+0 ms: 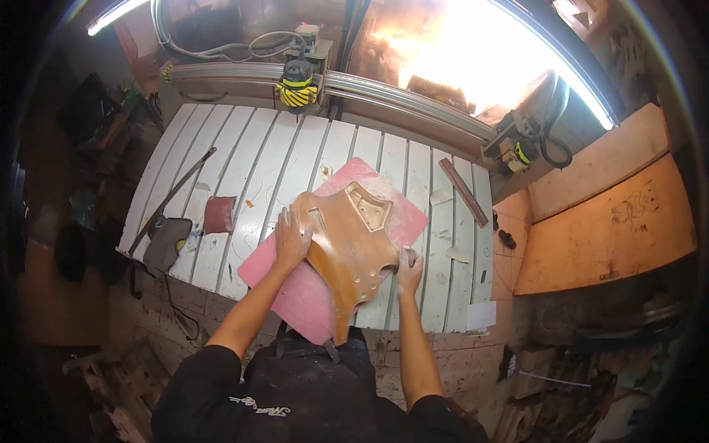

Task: The person sands the wooden body of a guitar using a sanding block, moving the block repeatedly across the flat surface and into the recessed cavities.

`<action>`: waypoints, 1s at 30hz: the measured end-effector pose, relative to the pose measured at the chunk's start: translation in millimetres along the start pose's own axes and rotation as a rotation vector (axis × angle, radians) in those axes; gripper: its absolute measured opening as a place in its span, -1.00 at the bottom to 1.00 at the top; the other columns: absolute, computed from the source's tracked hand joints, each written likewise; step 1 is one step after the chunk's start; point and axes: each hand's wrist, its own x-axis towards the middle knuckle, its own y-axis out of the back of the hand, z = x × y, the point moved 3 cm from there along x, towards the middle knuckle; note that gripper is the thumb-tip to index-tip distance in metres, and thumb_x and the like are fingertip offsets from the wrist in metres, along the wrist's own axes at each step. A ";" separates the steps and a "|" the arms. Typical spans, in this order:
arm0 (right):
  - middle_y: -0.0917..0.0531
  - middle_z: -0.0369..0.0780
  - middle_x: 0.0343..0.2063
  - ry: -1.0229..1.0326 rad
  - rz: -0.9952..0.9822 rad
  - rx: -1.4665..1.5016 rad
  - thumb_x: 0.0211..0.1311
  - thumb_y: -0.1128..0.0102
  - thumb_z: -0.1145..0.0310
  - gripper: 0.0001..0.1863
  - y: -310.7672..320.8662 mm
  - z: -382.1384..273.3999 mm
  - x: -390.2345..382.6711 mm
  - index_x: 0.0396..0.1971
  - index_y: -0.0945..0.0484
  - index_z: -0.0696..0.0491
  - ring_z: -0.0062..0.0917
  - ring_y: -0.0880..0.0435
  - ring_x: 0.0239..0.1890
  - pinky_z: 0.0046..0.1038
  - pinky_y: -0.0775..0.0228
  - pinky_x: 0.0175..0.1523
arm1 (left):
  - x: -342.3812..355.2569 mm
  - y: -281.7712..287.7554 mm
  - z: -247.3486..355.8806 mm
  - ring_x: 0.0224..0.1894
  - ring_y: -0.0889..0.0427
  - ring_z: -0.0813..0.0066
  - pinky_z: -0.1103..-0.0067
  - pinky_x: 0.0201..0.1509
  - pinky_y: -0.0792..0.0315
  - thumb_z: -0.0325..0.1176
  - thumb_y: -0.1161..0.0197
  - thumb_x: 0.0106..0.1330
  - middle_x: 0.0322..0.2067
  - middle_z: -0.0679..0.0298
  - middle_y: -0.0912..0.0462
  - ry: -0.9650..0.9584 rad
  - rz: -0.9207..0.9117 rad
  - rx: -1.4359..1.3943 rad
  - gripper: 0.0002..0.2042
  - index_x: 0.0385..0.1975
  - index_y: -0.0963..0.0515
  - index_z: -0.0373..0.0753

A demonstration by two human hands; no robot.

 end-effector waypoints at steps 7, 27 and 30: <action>-0.69 -0.17 -0.14 -0.094 0.045 -0.104 0.38 -0.47 0.14 -0.57 -1.5 -1.9 -106.8 0.00 -0.62 0.17 -0.45 -0.64 -0.09 -0.38 -0.49 0.08 | 59.3 -3.8 21.3 0.54 -0.19 -0.34 -0.11 0.61 -0.04 0.15 -0.17 0.50 0.50 -0.30 -0.23 0.046 -0.175 0.009 -0.21 0.63 -0.17 -0.07; -0.63 0.04 0.12 0.617 -0.151 -0.618 0.34 -0.38 0.37 -0.60 -31.3 -50.2 -106.8 0.16 -0.70 0.07 -0.03 -0.63 0.15 -0.04 -0.40 0.27 | 51.1 -26.6 80.0 0.59 -0.16 -0.28 -0.18 0.58 -0.08 0.06 -0.11 0.52 0.58 -0.12 -0.18 0.024 -0.037 0.260 -0.35 0.56 -0.35 -0.01; -0.63 0.03 0.13 0.641 -0.245 -0.478 0.38 -0.33 0.31 -0.58 -24.4 -31.3 -90.1 0.21 -0.71 -0.03 0.01 -0.57 0.19 0.03 -0.33 0.32 | 52.1 -27.9 83.1 0.59 -0.16 -0.20 -0.11 0.59 -0.10 0.09 -0.12 0.51 0.59 -0.07 -0.19 0.034 -0.048 0.284 -0.33 0.57 -0.34 -0.02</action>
